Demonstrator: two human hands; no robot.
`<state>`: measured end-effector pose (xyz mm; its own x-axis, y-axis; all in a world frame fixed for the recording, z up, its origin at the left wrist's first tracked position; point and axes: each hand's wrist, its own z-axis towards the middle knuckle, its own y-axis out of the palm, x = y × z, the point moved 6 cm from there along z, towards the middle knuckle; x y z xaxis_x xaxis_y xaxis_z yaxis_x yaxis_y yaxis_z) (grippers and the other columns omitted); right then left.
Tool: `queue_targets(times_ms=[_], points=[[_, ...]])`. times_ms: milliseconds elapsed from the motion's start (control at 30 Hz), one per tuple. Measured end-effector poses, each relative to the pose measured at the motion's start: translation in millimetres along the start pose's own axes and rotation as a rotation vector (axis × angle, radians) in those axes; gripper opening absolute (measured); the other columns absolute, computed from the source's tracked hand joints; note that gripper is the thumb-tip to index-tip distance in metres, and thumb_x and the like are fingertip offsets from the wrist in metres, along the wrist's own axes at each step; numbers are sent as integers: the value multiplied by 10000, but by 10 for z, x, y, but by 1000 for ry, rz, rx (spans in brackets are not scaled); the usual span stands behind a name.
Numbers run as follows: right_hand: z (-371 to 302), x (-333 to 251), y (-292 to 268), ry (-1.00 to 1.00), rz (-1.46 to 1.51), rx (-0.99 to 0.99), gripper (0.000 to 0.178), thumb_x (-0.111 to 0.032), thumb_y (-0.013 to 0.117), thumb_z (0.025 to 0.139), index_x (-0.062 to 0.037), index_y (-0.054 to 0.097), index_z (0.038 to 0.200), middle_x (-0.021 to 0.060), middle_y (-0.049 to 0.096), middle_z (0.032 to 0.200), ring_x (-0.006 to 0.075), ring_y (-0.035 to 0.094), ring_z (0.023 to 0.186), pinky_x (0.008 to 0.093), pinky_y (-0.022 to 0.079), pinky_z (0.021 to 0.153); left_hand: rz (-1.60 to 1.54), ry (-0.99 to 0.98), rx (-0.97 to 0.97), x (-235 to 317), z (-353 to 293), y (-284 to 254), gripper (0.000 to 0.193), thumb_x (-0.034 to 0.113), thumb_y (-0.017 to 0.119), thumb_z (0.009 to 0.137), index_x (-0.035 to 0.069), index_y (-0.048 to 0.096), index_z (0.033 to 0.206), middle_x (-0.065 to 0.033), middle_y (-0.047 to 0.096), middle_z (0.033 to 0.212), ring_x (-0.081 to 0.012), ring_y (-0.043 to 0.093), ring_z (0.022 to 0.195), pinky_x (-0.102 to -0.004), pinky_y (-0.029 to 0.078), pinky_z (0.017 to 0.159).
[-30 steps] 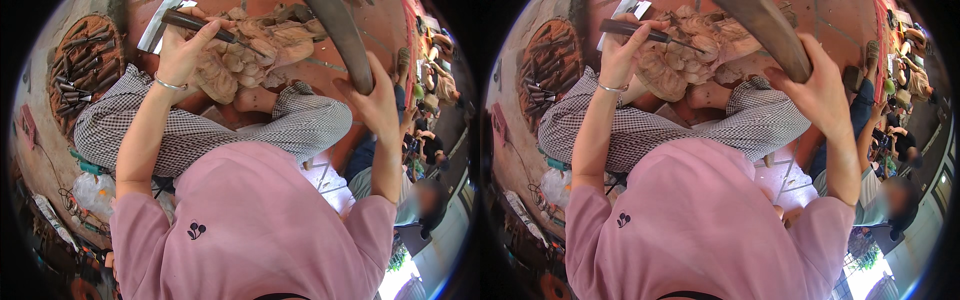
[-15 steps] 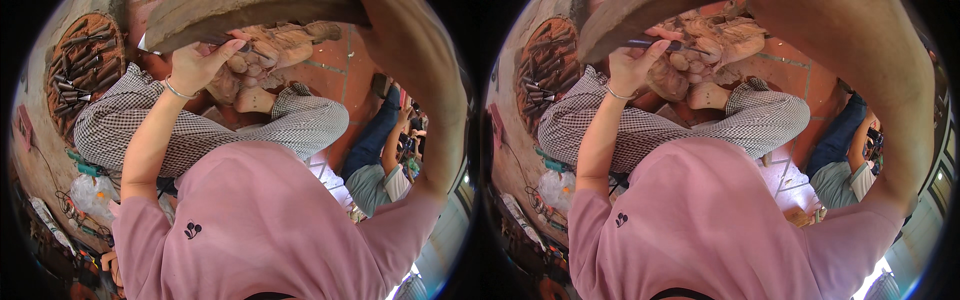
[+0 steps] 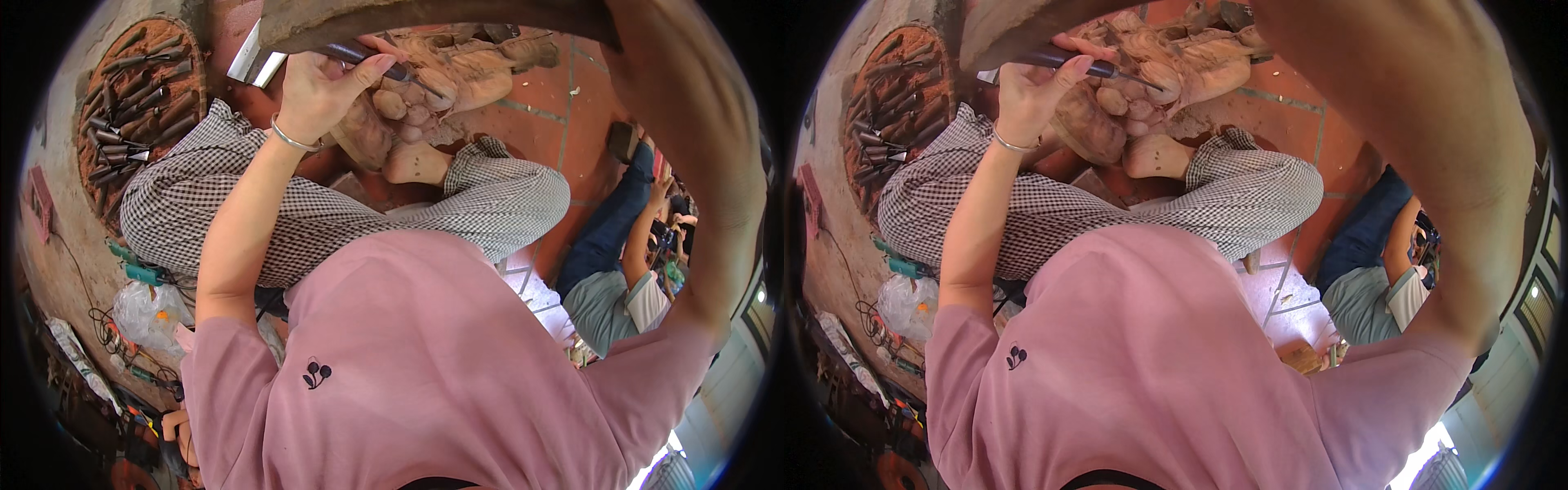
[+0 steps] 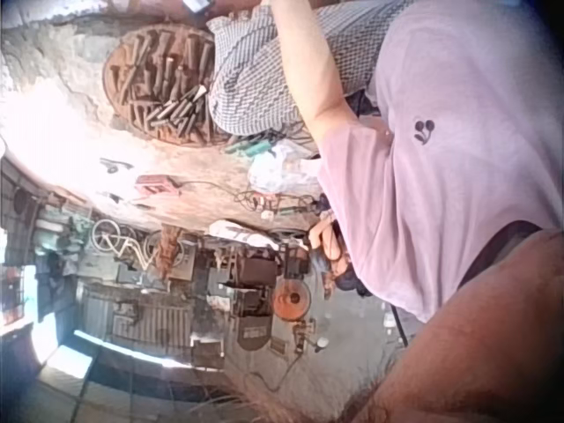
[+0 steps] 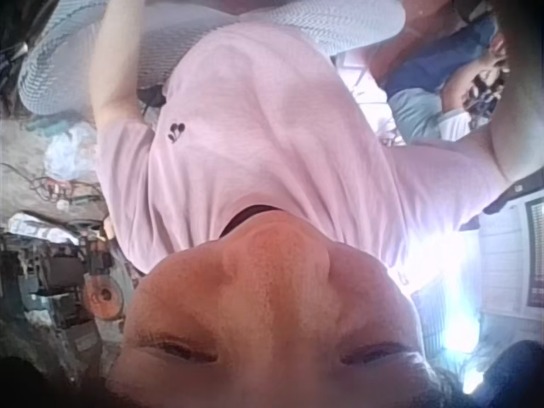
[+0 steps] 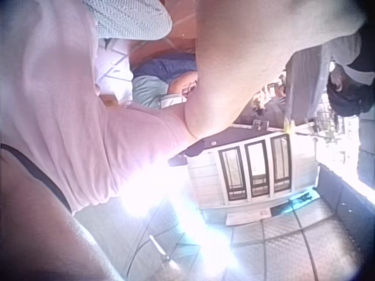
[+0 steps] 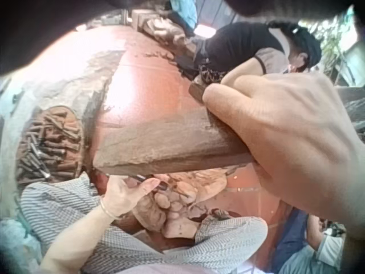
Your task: The person is carving a large piece of wood using a chisel and a wooden mallet. They repeatedly strike the chisel to shape the wood, occasionally switching chisels from a nearby collection.
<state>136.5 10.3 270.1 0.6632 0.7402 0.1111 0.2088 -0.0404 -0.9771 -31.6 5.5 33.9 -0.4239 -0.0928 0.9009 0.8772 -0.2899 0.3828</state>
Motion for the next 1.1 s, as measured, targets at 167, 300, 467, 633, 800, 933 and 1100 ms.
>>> queue_targets(times_ms=[167, 300, 467, 633, 800, 933, 1100], points=[[-65, -90, -51, 53, -27, -21, 687, -165, 784, 674, -44, 490, 1283, 125, 627, 905, 315, 638, 823, 367, 478, 699, -64, 29, -51, -20, 55, 76, 130, -47, 640, 866, -91, 598, 981, -155, 681, 963, -200, 668, 923, -306, 548, 851], [21, -40, 20, -4, -1, -3, 683, -157, 781, 674, -48, 492, 1283, 124, 627, 907, 313, 637, 825, 365, 479, 701, -16, 34, 0, 33, 1, 17, 128, -67, 648, 851, -100, 608, 969, -144, 675, 966, -213, 668, 922, -313, 550, 852], [36, -16, 17, 17, 1, -19, 678, -148, 778, 673, -51, 495, 1282, 123, 628, 911, 310, 637, 827, 362, 479, 703, 73, 28, -15, 23, -50, 93, 151, -46, 671, 843, -103, 630, 976, -130, 679, 943, -190, 662, 895, -303, 549, 831], [38, -19, 20, 22, -5, -24, 673, -139, 774, 673, -55, 498, 1281, 121, 628, 914, 307, 637, 830, 360, 479, 706, 154, 105, -131, 106, -51, 177, 123, -65, 604, 881, -64, 589, 1004, -181, 681, 969, -266, 670, 968, -342, 551, 854], [38, -34, 8, 18, -5, -24, 668, -129, 770, 672, -59, 501, 1280, 120, 629, 917, 305, 637, 832, 358, 480, 708, 196, 45, -45, 53, -68, 150, 130, -59, 605, 884, -65, 596, 1014, -186, 671, 975, -269, 670, 960, -360, 554, 856], [45, -24, 3, 24, -10, -23, 665, -122, 767, 672, -62, 504, 1279, 119, 629, 920, 303, 637, 834, 356, 480, 709, 67, 50, -43, 120, 33, 108, 98, -32, 641, 870, -75, 616, 955, -144, 677, 934, -219, 671, 915, -322, 550, 836], [47, -8, -4, 19, -11, -21, 661, -112, 763, 671, -66, 507, 1278, 117, 630, 923, 300, 637, 836, 354, 480, 712, 23, 58, -23, 105, 16, 80, 114, -34, 659, 857, -97, 627, 947, -134, 673, 920, -204, 672, 905, -308, 551, 835]])
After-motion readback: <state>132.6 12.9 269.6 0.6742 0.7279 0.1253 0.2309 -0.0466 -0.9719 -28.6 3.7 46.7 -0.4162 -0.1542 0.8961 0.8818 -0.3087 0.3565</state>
